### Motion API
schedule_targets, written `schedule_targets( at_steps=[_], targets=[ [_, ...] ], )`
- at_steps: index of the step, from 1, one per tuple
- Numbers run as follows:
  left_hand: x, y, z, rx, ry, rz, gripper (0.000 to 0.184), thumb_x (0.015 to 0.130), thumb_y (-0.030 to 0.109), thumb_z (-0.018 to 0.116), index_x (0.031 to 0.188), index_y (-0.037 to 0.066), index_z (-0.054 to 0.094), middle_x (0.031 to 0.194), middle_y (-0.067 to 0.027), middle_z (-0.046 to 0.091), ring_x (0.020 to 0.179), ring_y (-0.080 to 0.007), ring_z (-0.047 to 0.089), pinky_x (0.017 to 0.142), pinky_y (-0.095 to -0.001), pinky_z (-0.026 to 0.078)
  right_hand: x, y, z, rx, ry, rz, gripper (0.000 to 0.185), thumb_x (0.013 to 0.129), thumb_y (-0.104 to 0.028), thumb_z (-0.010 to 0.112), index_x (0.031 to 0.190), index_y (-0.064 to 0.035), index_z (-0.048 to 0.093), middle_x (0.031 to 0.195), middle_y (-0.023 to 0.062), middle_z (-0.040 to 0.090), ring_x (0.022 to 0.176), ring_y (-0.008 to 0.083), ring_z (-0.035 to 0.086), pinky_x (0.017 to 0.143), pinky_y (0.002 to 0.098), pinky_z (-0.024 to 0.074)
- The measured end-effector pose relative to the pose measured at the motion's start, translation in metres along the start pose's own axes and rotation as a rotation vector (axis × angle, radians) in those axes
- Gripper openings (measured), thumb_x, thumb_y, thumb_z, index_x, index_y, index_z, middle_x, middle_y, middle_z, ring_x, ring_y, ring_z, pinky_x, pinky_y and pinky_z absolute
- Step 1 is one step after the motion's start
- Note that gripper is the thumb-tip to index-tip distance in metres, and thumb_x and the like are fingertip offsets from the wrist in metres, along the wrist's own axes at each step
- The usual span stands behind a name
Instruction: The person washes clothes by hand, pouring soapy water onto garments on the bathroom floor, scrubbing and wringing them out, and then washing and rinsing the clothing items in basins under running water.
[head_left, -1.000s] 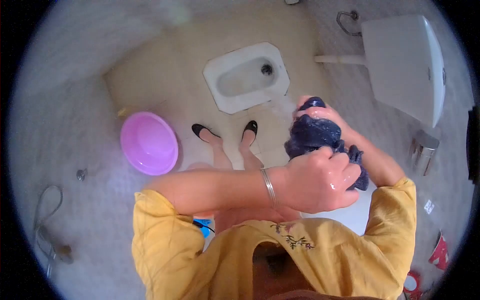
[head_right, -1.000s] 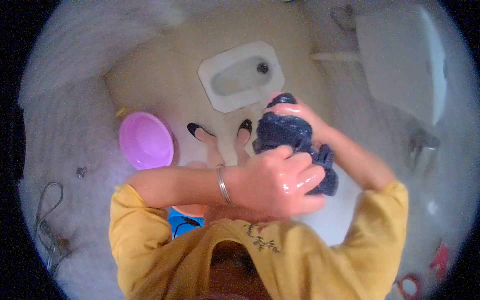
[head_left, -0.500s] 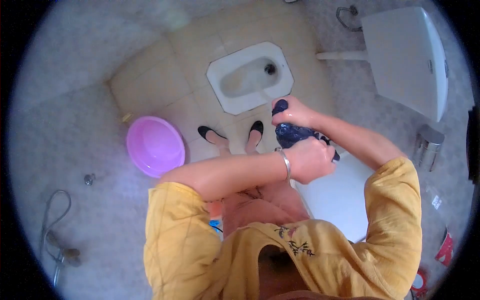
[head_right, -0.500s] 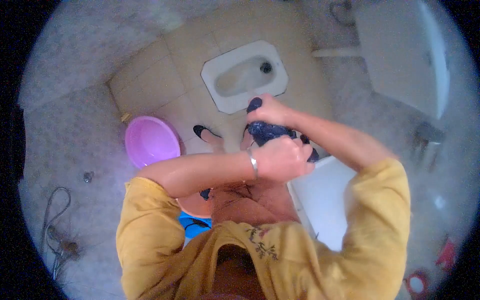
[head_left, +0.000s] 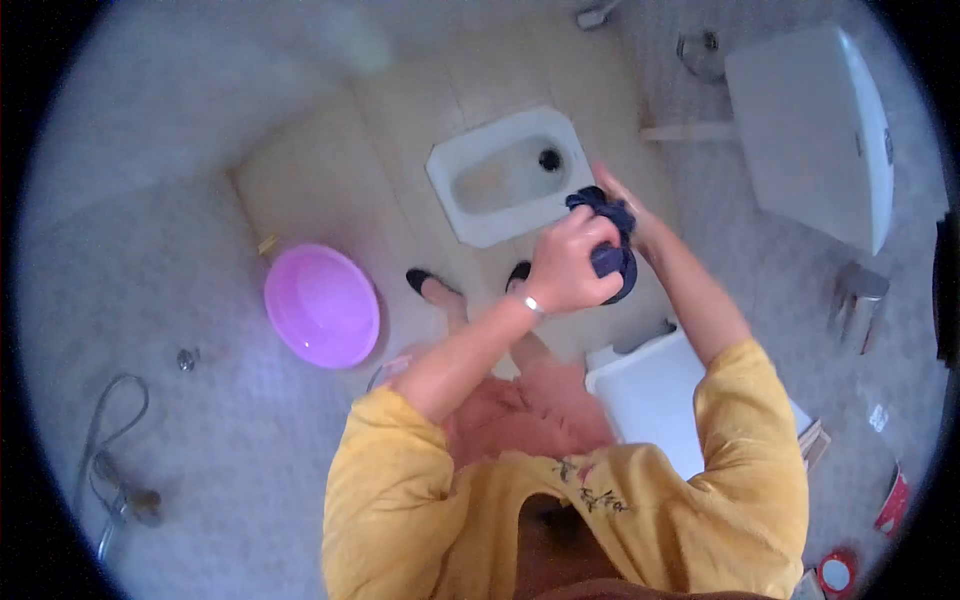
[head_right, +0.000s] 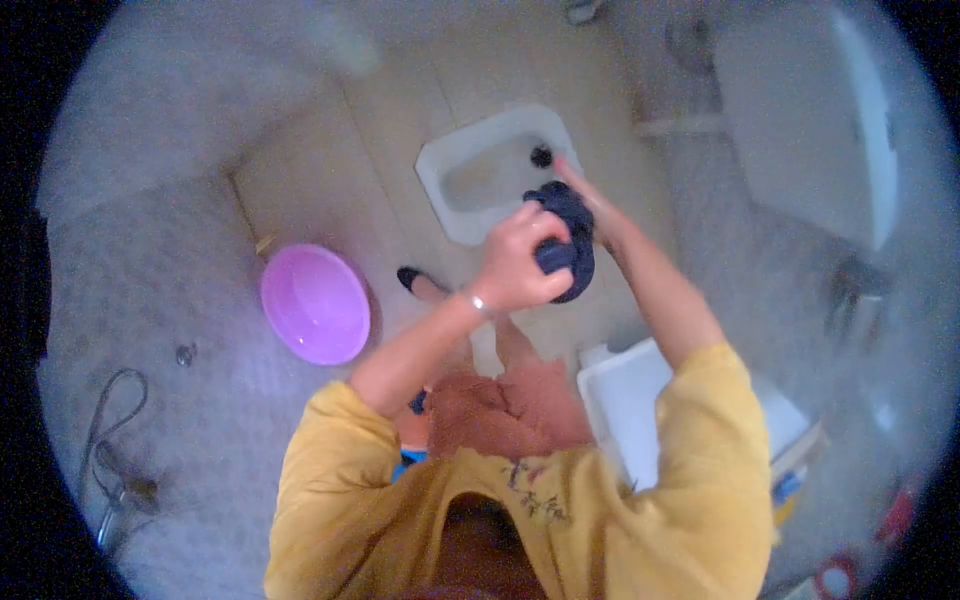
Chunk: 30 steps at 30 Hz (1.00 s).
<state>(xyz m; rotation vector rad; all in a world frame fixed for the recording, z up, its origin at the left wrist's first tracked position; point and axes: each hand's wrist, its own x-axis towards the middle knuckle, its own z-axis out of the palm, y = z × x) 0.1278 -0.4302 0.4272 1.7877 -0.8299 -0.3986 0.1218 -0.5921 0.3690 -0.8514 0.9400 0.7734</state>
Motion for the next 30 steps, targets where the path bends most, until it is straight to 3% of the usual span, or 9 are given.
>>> schedule_targets(
  at_steps=[5, 8, 12, 14, 18, 21, 24, 29, 30],
  targets=[
    [0.008, 0.018, -0.021, -1.203, 0.746, -0.501, 0.014, 0.066, 0.011, 0.049, 0.078, 0.004, 0.047, 0.076, -0.0034, 0.050, 0.073, -0.0154, 0.049, 0.072, -0.0266, 0.040, -0.048, 0.001, -0.012, 0.490, -0.283, -0.523, 0.093, 0.056, -0.072, 0.048, 0.116, -0.0008, 0.039, 0.109, 0.0181, 0.048, 0.101, 0.0291, 0.047, 0.088, 0.0431, 0.0358],
    [0.004, 0.037, -0.019, -1.645, 0.799, -0.696, 0.020, 0.076, 0.018, 0.042, 0.088, 0.004, 0.051, 0.089, -0.0064, 0.054, 0.085, -0.0173, 0.051, 0.078, -0.0300, 0.040, -0.041, 0.007, 0.024, 0.608, -0.572, -1.038, 0.092, 0.051, -0.070, 0.054, 0.127, -0.0277, 0.025, 0.129, 0.0153, 0.027, 0.114, 0.0419, 0.027, 0.090, 0.0579, 0.0243],
    [-0.010, 0.041, -0.007, -1.875, 0.695, -0.781, 0.032, 0.081, 0.027, 0.037, 0.100, 0.005, 0.051, 0.105, -0.0082, 0.052, 0.095, -0.0199, 0.050, 0.083, -0.0351, 0.040, -0.057, -0.015, 0.059, 0.609, -0.749, -1.267, 0.088, 0.052, -0.067, 0.056, 0.126, -0.0325, 0.025, 0.134, 0.0106, 0.018, 0.117, 0.0426, 0.020, 0.088, 0.0616, 0.0223],
    [-0.015, 0.041, -0.005, -2.020, 0.699, -0.905, 0.039, 0.082, 0.029, 0.035, 0.110, 0.006, 0.048, 0.115, -0.0086, 0.048, 0.102, -0.0208, 0.048, 0.086, -0.0366, 0.038, -0.058, -0.016, 0.064, 0.638, -0.880, -1.408, 0.076, 0.058, -0.056, 0.062, 0.122, -0.0272, 0.034, 0.127, 0.0115, 0.029, 0.117, 0.0379, 0.024, 0.087, 0.0620, 0.0225],
    [-0.016, 0.048, -0.009, -1.934, 0.805, -0.780, 0.033, 0.081, 0.027, 0.036, 0.100, 0.005, 0.051, 0.105, -0.0081, 0.052, 0.096, -0.0219, 0.050, 0.084, -0.0355, 0.039, -0.061, 0.004, 0.043, 0.415, -0.932, -1.412, 0.055, 0.062, -0.049, 0.063, 0.107, -0.0228, 0.046, 0.112, 0.0093, 0.041, 0.110, 0.0325, 0.034, 0.089, 0.0569, 0.0252],
    [-0.008, 0.059, -0.017, -1.650, 0.999, -0.718, 0.020, 0.075, 0.016, 0.041, 0.087, 0.003, 0.050, 0.090, -0.0067, 0.053, 0.084, -0.0182, 0.051, 0.080, -0.0306, 0.039, -0.085, 0.015, 0.057, 0.537, -0.471, -1.297, 0.039, 0.068, -0.047, 0.059, 0.090, -0.0177, 0.046, 0.092, 0.0050, 0.043, 0.091, 0.0253, 0.044, 0.084, 0.0517, 0.0346],
    [-0.013, 0.061, -0.015, -0.833, 0.812, -0.290, 0.026, 0.061, 0.005, 0.047, 0.086, 0.002, 0.042, 0.083, -0.0061, 0.047, 0.078, -0.0151, 0.048, 0.073, -0.0287, 0.039, -0.090, 0.024, 0.053, 0.670, -0.398, -1.054, 0.027, 0.073, -0.037, 0.055, 0.085, -0.0136, 0.048, 0.088, 0.0068, 0.047, 0.086, 0.0229, 0.046, 0.079, 0.0431, 0.0382],
    [-0.002, 0.087, -0.039, -0.232, 0.557, 0.070, 0.025, 0.046, 0.014, 0.064, 0.068, 0.009, 0.052, 0.068, -0.0086, 0.046, 0.054, -0.0235, 0.049, 0.049, -0.0289, 0.042, -0.098, 0.028, 0.048, 0.529, -0.061, -0.660, 0.017, 0.076, -0.027, 0.050, 0.082, -0.0116, 0.052, 0.080, 0.0102, 0.053, 0.079, 0.0236, 0.050, 0.074, 0.0385, 0.0417],
    [-0.002, 0.091, -0.040, -0.166, 0.507, 0.128, 0.026, 0.044, 0.017, 0.066, 0.066, 0.012, 0.052, 0.068, -0.0089, 0.045, 0.050, -0.0248, 0.048, 0.041, -0.0298, 0.039, -0.097, 0.032, 0.032, 0.705, -0.204, -0.455, 0.016, 0.076, -0.023, 0.048, 0.086, -0.0101, 0.050, 0.082, 0.0117, 0.053, 0.081, 0.0253, 0.051, 0.073, 0.0391, 0.0431]
  ],
)
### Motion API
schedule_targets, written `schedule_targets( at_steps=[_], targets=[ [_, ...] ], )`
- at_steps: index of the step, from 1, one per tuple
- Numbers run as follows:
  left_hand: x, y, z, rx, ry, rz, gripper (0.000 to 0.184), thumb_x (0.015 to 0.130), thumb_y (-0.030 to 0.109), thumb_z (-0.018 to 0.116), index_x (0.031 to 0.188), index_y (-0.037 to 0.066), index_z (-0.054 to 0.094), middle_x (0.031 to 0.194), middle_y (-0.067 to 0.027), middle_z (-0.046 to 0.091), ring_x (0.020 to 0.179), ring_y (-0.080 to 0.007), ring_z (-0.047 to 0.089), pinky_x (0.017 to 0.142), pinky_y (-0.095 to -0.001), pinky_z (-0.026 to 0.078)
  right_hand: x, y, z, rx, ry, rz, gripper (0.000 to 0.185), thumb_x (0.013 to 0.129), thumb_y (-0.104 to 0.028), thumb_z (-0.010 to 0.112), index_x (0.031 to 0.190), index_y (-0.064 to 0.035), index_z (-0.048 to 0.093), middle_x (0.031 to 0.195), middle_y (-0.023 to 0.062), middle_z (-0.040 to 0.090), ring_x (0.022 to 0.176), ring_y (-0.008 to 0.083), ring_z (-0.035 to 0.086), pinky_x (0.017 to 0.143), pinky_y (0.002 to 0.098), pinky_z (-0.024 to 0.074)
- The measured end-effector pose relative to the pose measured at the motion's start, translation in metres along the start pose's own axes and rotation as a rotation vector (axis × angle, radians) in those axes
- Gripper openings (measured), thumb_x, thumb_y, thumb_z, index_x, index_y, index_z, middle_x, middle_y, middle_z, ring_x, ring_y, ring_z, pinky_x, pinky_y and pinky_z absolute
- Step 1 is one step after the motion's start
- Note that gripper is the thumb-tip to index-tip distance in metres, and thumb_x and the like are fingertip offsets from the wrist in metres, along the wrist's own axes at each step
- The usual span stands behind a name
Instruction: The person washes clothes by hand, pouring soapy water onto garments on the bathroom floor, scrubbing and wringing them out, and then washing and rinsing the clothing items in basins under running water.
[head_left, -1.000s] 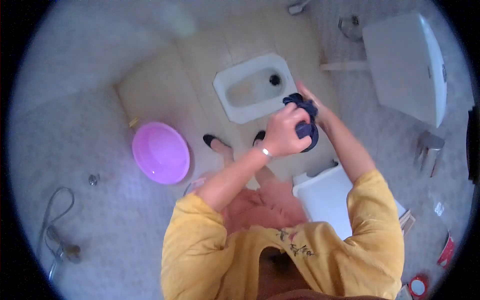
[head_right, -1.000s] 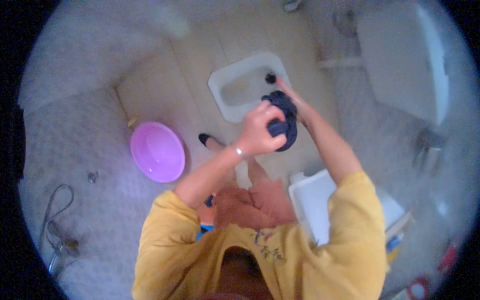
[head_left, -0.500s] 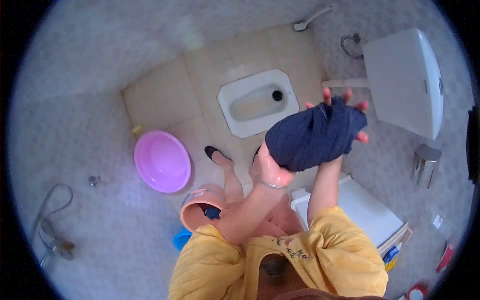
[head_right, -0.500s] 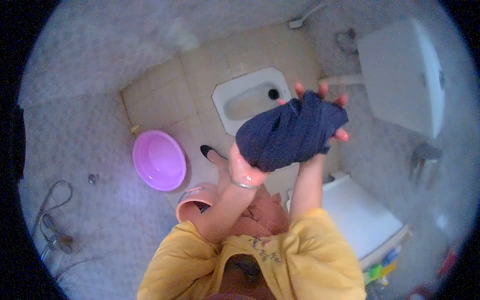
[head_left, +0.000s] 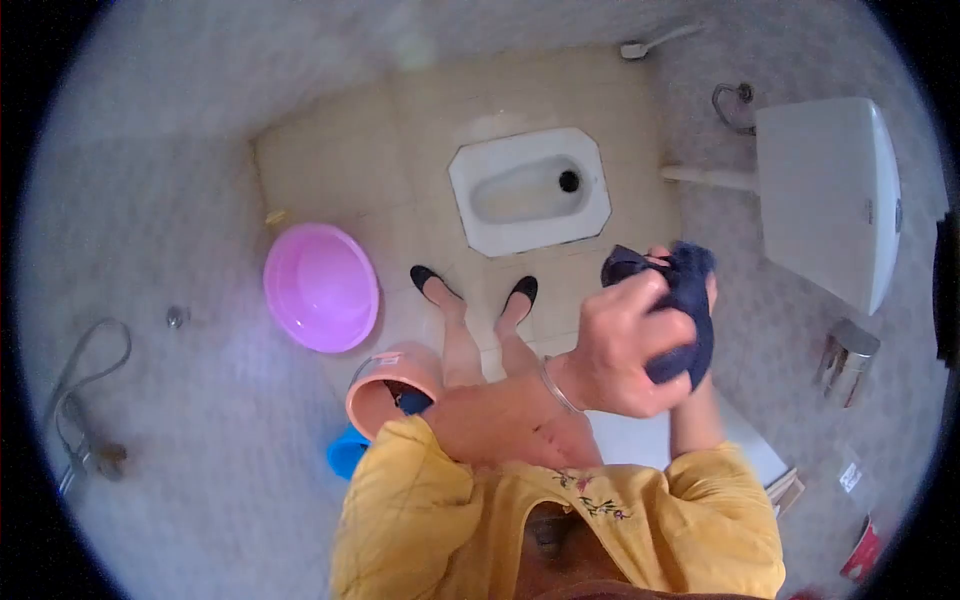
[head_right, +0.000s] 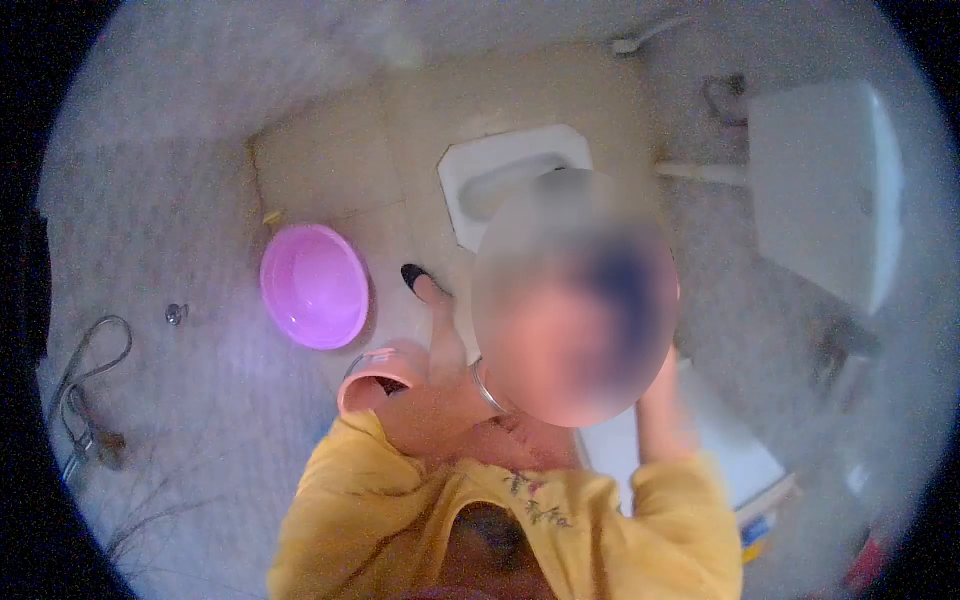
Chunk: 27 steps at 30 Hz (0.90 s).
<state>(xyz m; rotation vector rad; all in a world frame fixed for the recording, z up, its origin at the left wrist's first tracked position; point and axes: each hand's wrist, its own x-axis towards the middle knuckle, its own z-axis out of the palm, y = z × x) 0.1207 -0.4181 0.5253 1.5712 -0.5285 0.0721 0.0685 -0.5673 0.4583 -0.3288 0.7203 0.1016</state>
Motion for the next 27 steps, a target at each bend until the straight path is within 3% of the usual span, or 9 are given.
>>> schedule_targets(
  at_steps=[1, 3, 8, 11, 14, 17, 19, 21, 27],
  targets=[
    [0.003, 0.005, -0.001, 0.003, -0.086, 0.064, 0.024, 0.044, 0.017, 0.065, 0.064, 0.013, 0.052, 0.065, -0.0068, 0.042, 0.051, -0.0217, 0.047, 0.040, -0.0298, 0.036, 0.001, 0.003, 0.005, 0.030, 0.059, -0.079, 0.015, 0.075, -0.018, 0.048, 0.086, -0.0088, 0.048, 0.080, 0.0102, 0.051, 0.079, 0.0229, 0.049, 0.072, 0.0360, 0.0420],
    [0.009, 0.017, -0.002, -0.043, -0.248, 0.194, 0.021, 0.044, 0.017, 0.060, 0.061, 0.011, 0.050, 0.060, -0.0051, 0.036, 0.047, -0.0203, 0.041, 0.039, -0.0290, 0.031, -0.004, -0.002, 0.015, 0.084, -0.163, 0.029, 0.010, 0.073, -0.012, 0.049, 0.081, -0.0080, 0.045, 0.078, 0.0078, 0.046, 0.076, 0.0194, 0.045, 0.070, 0.0325, 0.0397],
    [0.005, 0.036, -0.004, 0.102, -0.449, 0.443, 0.008, 0.054, 0.024, 0.051, 0.057, 0.020, 0.044, 0.058, 0.0005, 0.033, 0.048, -0.0120, 0.038, 0.038, -0.0231, 0.025, -0.021, -0.018, 0.064, -0.347, -0.071, 0.145, 0.018, 0.066, -0.006, 0.053, 0.076, -0.0081, 0.038, 0.078, 0.0062, 0.042, 0.076, 0.0175, 0.044, 0.069, 0.0302, 0.0383],
    [-0.002, 0.033, -0.002, 0.147, -0.551, 0.503, 0.009, 0.054, 0.025, 0.050, 0.057, 0.019, 0.044, 0.058, -0.0002, 0.034, 0.048, -0.0121, 0.038, 0.037, -0.0230, 0.027, -0.012, -0.022, 0.065, -0.728, -0.155, 0.162, 0.019, 0.065, -0.008, 0.058, 0.074, -0.0064, 0.041, 0.075, 0.0055, 0.046, 0.073, 0.0157, 0.047, 0.067, 0.0290, 0.0391],
    [-0.004, 0.025, 0.004, 0.203, -0.672, 0.505, 0.010, 0.055, 0.026, 0.050, 0.058, 0.017, 0.045, 0.057, -0.0007, 0.036, 0.048, -0.0124, 0.040, 0.037, -0.0230, 0.029, 0.006, -0.023, 0.064, -1.361, -0.316, 0.018, 0.025, 0.062, -0.010, 0.064, 0.061, -0.0046, 0.040, 0.066, 0.0029, 0.047, 0.063, 0.0111, 0.044, 0.060, 0.0256, 0.0380],
    [-0.008, 0.011, 0.005, 0.197, -0.811, 0.534, 0.010, 0.056, 0.025, 0.050, 0.060, 0.016, 0.046, 0.057, -0.0013, 0.037, 0.048, -0.0133, 0.042, 0.036, -0.0234, 0.031, 0.019, -0.014, 0.064, -1.502, -0.380, 0.034, 0.026, 0.063, -0.015, 0.066, 0.061, -0.0039, 0.043, 0.064, 0.0019, 0.047, 0.063, 0.0097, 0.043, 0.058, 0.0246, 0.0365],
    [-0.021, -0.002, 0.012, 0.233, -0.755, 0.562, 0.010, 0.057, 0.024, 0.050, 0.061, 0.016, 0.047, 0.057, -0.0017, 0.037, 0.047, -0.0134, 0.043, 0.035, -0.0232, 0.031, 0.027, -0.006, 0.061, -1.542, -0.369, 0.046, 0.026, 0.062, -0.017, 0.067, 0.060, -0.0033, 0.045, 0.061, 0.0017, 0.047, 0.061, 0.0093, 0.043, 0.057, 0.0243, 0.0358],
    [-0.025, -0.012, 0.014, 0.228, -0.854, 0.521, 0.010, 0.056, 0.018, 0.055, 0.059, 0.011, 0.049, 0.060, -0.0069, 0.044, 0.050, -0.0175, 0.050, 0.038, -0.0278, 0.039, 0.037, 0.001, 0.055, -1.578, -0.366, 0.061, 0.027, 0.062, -0.019, 0.068, 0.058, -0.0026, 0.046, 0.058, 0.0016, 0.046, 0.059, 0.0090, 0.042, 0.055, 0.0241, 0.0351],
    [-0.038, -0.051, 0.032, 0.324, -0.899, 0.537, 0.007, 0.060, 0.020, 0.051, 0.058, 0.014, 0.047, 0.055, -0.0043, 0.040, 0.044, -0.0149, 0.047, 0.031, -0.0263, 0.035, 0.064, 0.012, 0.029, -1.691, -0.272, 0.052, 0.031, 0.057, -0.026, 0.066, 0.061, 0.0004, 0.049, 0.055, 0.0074, 0.045, 0.055, 0.0142, 0.042, 0.054, 0.0292, 0.0374]
  ],
)
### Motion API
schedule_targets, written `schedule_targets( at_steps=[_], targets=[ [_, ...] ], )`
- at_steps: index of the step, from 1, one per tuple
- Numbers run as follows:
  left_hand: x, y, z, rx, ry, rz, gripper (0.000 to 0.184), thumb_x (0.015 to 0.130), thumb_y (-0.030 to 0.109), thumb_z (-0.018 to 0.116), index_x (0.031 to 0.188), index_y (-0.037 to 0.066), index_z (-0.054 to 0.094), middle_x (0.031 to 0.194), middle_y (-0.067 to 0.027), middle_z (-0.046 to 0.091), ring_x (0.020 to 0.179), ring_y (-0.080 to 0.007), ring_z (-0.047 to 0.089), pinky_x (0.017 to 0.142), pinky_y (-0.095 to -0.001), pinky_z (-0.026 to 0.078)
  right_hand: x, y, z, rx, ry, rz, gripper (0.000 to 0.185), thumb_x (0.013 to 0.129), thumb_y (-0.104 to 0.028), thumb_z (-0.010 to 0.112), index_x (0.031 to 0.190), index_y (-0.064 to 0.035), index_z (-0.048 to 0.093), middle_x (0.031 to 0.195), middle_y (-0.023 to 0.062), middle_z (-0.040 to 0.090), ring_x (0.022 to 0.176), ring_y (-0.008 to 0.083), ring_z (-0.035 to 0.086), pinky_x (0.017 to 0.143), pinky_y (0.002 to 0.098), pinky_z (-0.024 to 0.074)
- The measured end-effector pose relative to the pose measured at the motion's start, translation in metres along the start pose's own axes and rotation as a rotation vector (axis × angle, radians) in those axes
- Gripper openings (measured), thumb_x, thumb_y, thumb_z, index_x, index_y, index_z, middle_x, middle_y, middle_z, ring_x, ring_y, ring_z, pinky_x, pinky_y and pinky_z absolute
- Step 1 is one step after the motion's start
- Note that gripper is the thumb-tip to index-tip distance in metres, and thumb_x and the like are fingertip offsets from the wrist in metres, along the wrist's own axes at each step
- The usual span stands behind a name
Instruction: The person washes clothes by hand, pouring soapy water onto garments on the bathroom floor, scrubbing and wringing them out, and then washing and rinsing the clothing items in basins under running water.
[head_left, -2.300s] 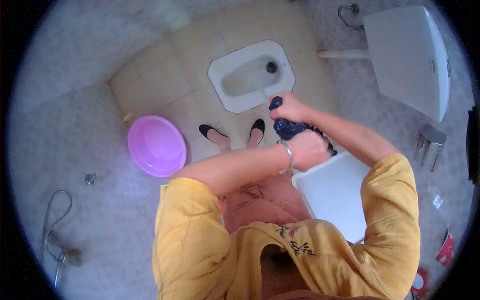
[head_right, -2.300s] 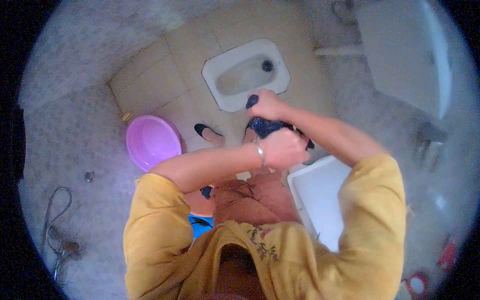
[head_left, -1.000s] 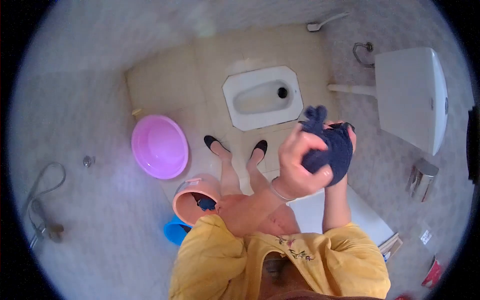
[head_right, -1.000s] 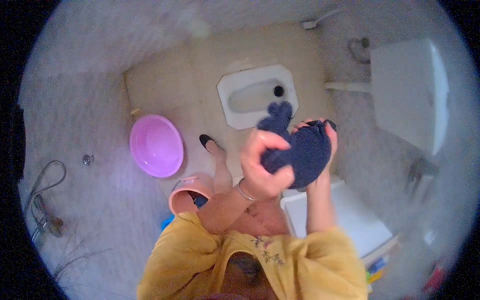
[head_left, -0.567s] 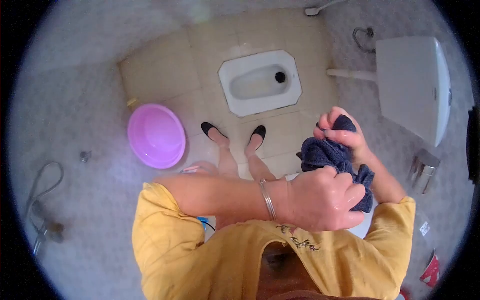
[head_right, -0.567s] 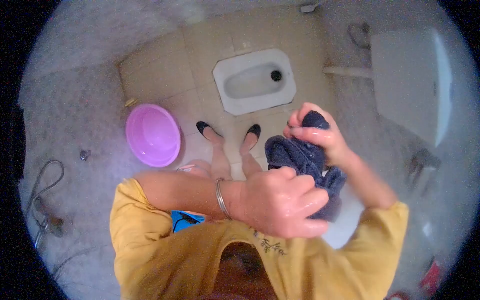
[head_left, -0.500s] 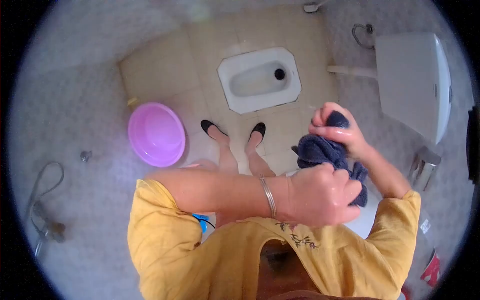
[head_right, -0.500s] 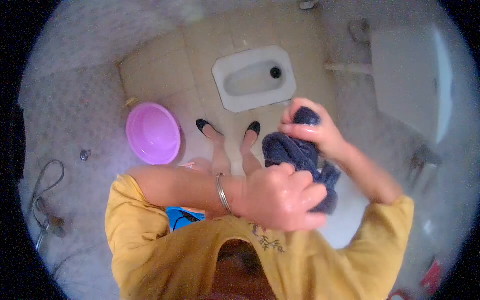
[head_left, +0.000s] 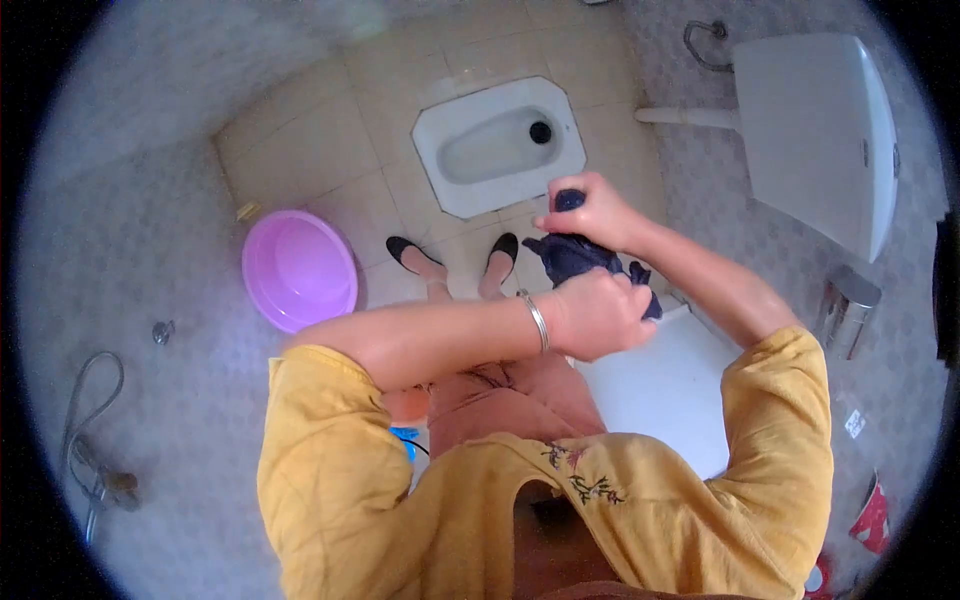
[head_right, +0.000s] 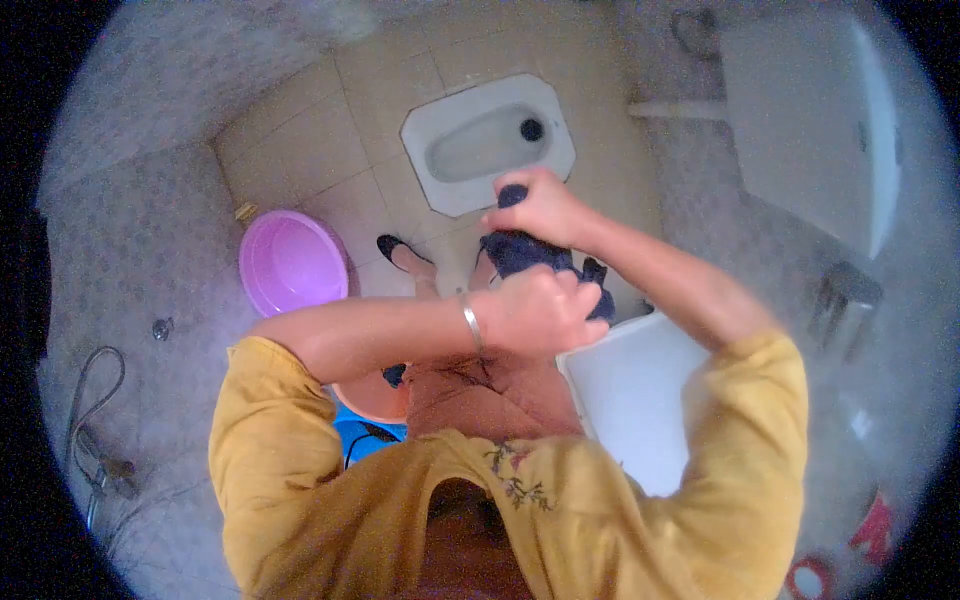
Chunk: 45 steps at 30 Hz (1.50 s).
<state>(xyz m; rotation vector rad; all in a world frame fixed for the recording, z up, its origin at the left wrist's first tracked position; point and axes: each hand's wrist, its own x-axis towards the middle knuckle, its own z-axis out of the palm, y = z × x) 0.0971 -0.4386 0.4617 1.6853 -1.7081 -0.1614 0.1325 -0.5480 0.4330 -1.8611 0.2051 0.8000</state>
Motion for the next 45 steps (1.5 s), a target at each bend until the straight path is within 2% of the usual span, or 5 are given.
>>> schedule_targets(
  at_steps=[16, 22, 24, 29, 45],
  targets=[
    [-0.039, -0.055, 0.074, -0.005, -0.439, -0.374, 0.024, 0.059, 0.014, 0.055, 0.082, 0.009, 0.054, 0.081, -0.0107, 0.054, 0.079, -0.0251, 0.055, 0.062, -0.0371, 0.045, 0.090, 0.113, 0.031, 0.058, 0.116, 0.390, 0.030, 0.062, -0.030, 0.065, 0.062, -0.0017, 0.057, 0.064, 0.0094, 0.057, 0.059, 0.0167, 0.051, 0.057, 0.0289, 0.0409],
    [-0.110, -0.084, 0.070, -0.691, 1.189, -1.525, 0.021, 0.069, 0.018, 0.050, 0.081, 0.002, 0.054, 0.074, -0.0101, 0.057, 0.072, -0.0194, 0.056, 0.064, -0.0301, 0.045, 0.036, 0.096, -0.007, 0.610, 0.026, 0.363, 0.030, 0.072, -0.026, 0.061, 0.095, -0.0084, 0.051, 0.085, 0.0030, 0.053, 0.076, 0.0114, 0.050, 0.060, 0.0254, 0.0408],
    [-0.149, -0.101, 0.081, -1.616, 1.682, -1.299, 0.024, 0.076, 0.020, 0.043, 0.083, 0.001, 0.055, 0.076, -0.0086, 0.057, 0.073, -0.0219, 0.056, 0.066, -0.0317, 0.045, 0.029, 0.096, -0.004, 0.710, 0.020, 0.253, 0.037, 0.070, -0.025, 0.062, 0.101, -0.0093, 0.049, 0.092, 0.0042, 0.052, 0.082, 0.0127, 0.050, 0.064, 0.0257, 0.0418],
    [-0.164, -0.084, 0.053, -2.102, 1.951, -1.092, 0.046, 0.084, 0.037, 0.026, 0.103, 0.003, 0.050, 0.100, -0.0137, 0.054, 0.094, -0.0284, 0.050, 0.083, -0.0398, 0.040, 0.022, 0.026, 0.029, 0.513, -0.177, 0.055, 0.068, 0.058, -0.020, 0.069, 0.117, -0.0102, 0.037, 0.110, 0.0039, 0.041, 0.095, 0.0165, 0.046, 0.081, 0.0287, 0.0400],
    [-0.196, -0.136, -0.070, -2.107, 1.846, -0.218, 0.039, 0.083, 0.030, 0.030, 0.101, 0.002, 0.052, 0.098, -0.0110, 0.057, 0.093, -0.0251, 0.053, 0.083, -0.0389, 0.042, 0.123, -0.196, 0.069, -0.238, -0.016, -0.237, 0.027, 0.052, -0.014, 0.061, 0.074, -0.0062, 0.048, 0.073, -0.0002, 0.047, 0.069, 0.0100, 0.044, 0.062, 0.0220, 0.0352]
  ],
)
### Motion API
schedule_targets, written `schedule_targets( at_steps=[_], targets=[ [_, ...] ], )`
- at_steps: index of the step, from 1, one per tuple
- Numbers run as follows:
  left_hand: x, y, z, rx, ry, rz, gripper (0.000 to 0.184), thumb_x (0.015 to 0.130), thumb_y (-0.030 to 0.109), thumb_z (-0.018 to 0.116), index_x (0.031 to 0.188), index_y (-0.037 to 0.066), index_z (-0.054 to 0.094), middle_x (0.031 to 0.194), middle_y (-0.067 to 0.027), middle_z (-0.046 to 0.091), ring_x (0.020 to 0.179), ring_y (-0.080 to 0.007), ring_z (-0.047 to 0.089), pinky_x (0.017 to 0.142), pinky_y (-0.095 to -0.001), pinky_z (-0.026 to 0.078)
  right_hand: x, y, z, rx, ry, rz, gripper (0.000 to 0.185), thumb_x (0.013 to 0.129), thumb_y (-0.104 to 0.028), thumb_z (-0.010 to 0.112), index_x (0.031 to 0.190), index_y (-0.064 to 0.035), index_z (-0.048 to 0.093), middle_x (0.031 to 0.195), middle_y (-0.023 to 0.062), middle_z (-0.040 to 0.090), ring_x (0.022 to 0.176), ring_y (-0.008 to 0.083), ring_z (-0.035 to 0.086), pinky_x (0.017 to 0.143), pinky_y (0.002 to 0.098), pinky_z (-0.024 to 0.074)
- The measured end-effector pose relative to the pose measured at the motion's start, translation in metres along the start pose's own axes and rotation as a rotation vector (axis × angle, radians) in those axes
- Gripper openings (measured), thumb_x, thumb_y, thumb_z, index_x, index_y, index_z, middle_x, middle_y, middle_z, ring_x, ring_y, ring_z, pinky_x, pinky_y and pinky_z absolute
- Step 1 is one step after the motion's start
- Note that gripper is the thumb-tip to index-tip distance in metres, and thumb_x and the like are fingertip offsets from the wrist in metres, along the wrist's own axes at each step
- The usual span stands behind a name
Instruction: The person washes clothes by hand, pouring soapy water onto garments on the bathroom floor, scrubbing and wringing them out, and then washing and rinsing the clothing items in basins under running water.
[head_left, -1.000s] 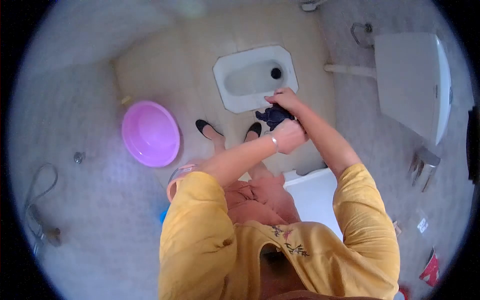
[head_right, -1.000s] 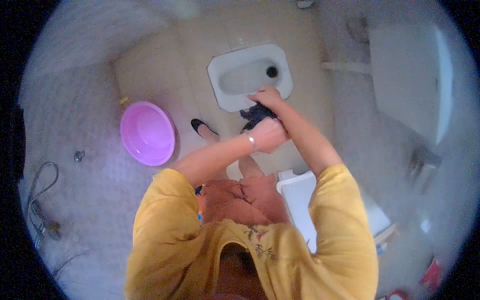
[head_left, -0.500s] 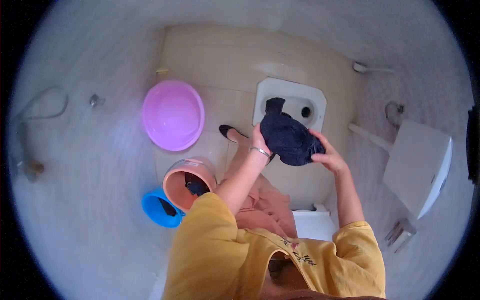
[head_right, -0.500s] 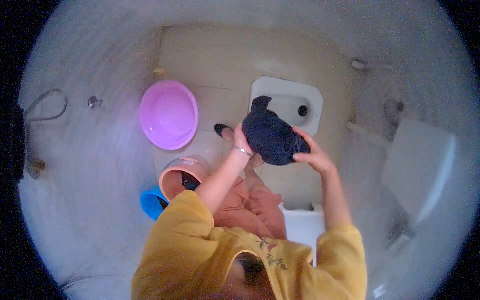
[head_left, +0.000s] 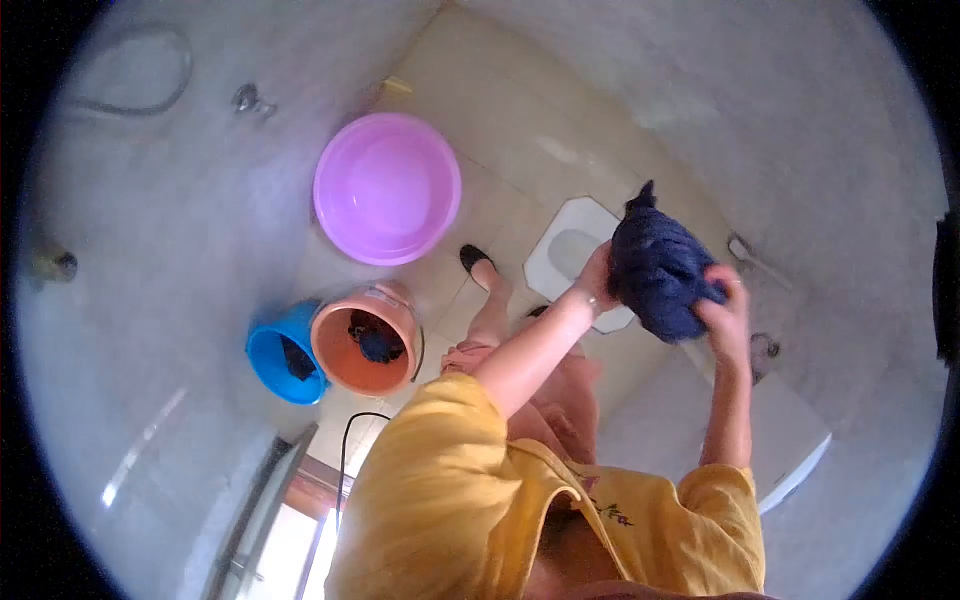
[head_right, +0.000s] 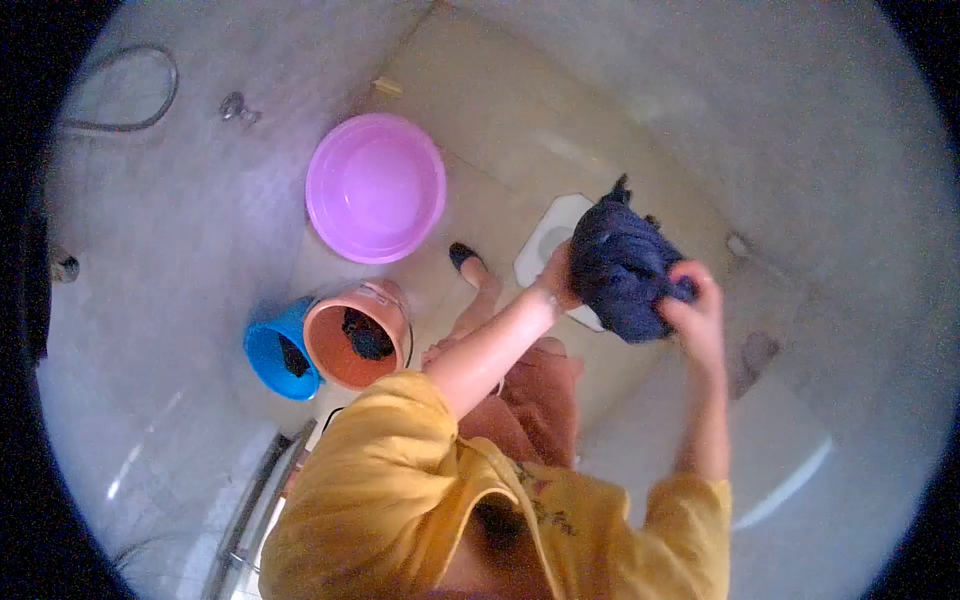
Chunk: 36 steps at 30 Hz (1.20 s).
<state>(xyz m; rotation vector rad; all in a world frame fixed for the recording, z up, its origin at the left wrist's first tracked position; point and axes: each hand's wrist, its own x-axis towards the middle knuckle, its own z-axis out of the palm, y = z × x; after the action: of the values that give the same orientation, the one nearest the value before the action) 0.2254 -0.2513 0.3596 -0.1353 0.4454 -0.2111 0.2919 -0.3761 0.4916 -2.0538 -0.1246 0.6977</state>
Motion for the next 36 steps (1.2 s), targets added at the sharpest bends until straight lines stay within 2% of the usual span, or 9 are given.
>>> schedule_targets(
  at_steps=[7, 14, 20, 22, 24, 25, 27, 34, 36],
  targets=[
    [0.014, 0.021, 0.013, -0.256, 0.031, -0.085, 0.038, 0.081, 0.035, 0.036, 0.097, 0.006, 0.054, 0.092, -0.0091, 0.058, 0.086, -0.0243, 0.055, 0.080, -0.0393, 0.043, 0.028, -0.082, -0.001, -0.227, -0.005, -0.171, 0.018, 0.056, -0.005, 0.055, 0.072, -0.0050, 0.046, 0.074, -0.0010, 0.044, 0.069, 0.0092, 0.040, 0.066, 0.0198, 0.0323],
    [0.046, 0.130, -0.006, 0.251, 0.554, 0.099, 0.079, 0.069, 0.068, 0.031, 0.124, 0.012, 0.026, 0.107, -0.0209, 0.046, 0.087, -0.0370, 0.051, 0.069, -0.0471, 0.043, 0.159, -0.134, 0.054, -0.058, -0.180, -0.228, 0.022, 0.058, -0.004, 0.054, 0.080, -0.0058, 0.049, 0.081, -0.0012, 0.045, 0.076, 0.0100, 0.042, 0.071, 0.0206, 0.0341],
    [0.030, 0.169, -0.116, 0.225, 1.179, 0.427, 0.046, 0.077, 0.046, 0.040, 0.105, 0.009, 0.042, 0.085, -0.0144, 0.051, 0.069, -0.0262, 0.054, 0.062, -0.0409, 0.044, 0.301, -0.131, 0.144, -0.324, -0.436, -0.732, 0.029, 0.057, -0.001, 0.055, 0.085, -0.0062, 0.053, 0.087, 0.0044, 0.054, 0.089, 0.0167, 0.049, 0.082, 0.0270, 0.0354],
    [0.026, 0.167, -0.238, 0.969, 1.324, 0.287, 0.042, 0.077, 0.040, 0.042, 0.098, 0.004, 0.047, 0.090, -0.0171, 0.053, 0.078, -0.0266, 0.055, 0.070, -0.0363, 0.042, 0.339, -0.120, 0.173, -0.418, -0.513, -0.765, 0.029, 0.058, -0.001, 0.055, 0.087, -0.0063, 0.054, 0.090, 0.0057, 0.054, 0.092, 0.0189, 0.049, 0.083, 0.0283, 0.0352],
    [-0.001, 0.167, -0.225, 1.815, 1.437, 0.053, 0.038, 0.077, 0.032, 0.046, 0.099, 0.001, 0.050, 0.098, -0.0205, 0.053, 0.088, -0.0283, 0.053, 0.078, -0.0335, 0.039, 0.381, -0.120, 0.206, -0.515, -0.602, -0.802, 0.030, 0.059, -0.001, 0.055, 0.088, -0.0064, 0.054, 0.093, 0.0071, 0.055, 0.095, 0.0211, 0.049, 0.084, 0.0296, 0.0350],
    [-0.014, 0.161, -0.210, 1.774, 1.453, 0.049, 0.038, 0.077, 0.032, 0.046, 0.099, 0.001, 0.050, 0.098, -0.0205, 0.053, 0.088, -0.0283, 0.053, 0.078, -0.0335, 0.039, 0.396, -0.112, 0.221, -0.728, -0.621, -0.865, 0.032, 0.060, -0.002, 0.056, 0.091, -0.0072, 0.055, 0.098, 0.0086, 0.054, 0.099, 0.0234, 0.047, 0.086, 0.0313, 0.0344],
    [-0.038, 0.164, -0.189, 0.612, 1.600, 0.523, 0.039, 0.074, 0.028, 0.051, 0.104, 0.002, 0.048, 0.103, -0.0187, 0.052, 0.097, -0.0296, 0.049, 0.081, -0.0350, 0.039, 0.400, -0.120, 0.266, -0.868, -0.648, -1.084, 0.033, 0.063, -0.006, 0.058, 0.095, -0.0087, 0.056, 0.107, 0.0120, 0.051, 0.104, 0.0276, 0.044, 0.089, 0.0341, 0.0329],
    [-0.060, 0.146, -0.273, 0.364, 1.708, 0.420, 0.047, 0.070, 0.032, 0.055, 0.107, 0.004, 0.047, 0.114, -0.0173, 0.044, 0.104, -0.0294, 0.044, 0.085, -0.0349, 0.038, 0.281, -0.197, 0.433, -0.301, -0.704, -1.303, 0.037, 0.078, -0.020, 0.052, 0.110, -0.0019, 0.046, 0.102, 0.0129, 0.051, 0.091, 0.0237, 0.049, 0.080, 0.0307, 0.0389],
    [-0.064, 0.148, -0.264, 0.753, 1.756, 0.226, 0.058, 0.070, 0.034, 0.056, 0.117, 0.006, 0.038, 0.121, -0.0205, 0.036, 0.107, -0.0314, 0.040, 0.088, -0.0353, 0.035, 0.254, -0.204, 0.455, -0.177, -0.743, -1.189, 0.038, 0.080, -0.015, 0.051, 0.115, -0.0030, 0.042, 0.097, 0.0076, 0.052, 0.082, 0.0202, 0.050, 0.076, 0.0289, 0.0396]
  ],
)
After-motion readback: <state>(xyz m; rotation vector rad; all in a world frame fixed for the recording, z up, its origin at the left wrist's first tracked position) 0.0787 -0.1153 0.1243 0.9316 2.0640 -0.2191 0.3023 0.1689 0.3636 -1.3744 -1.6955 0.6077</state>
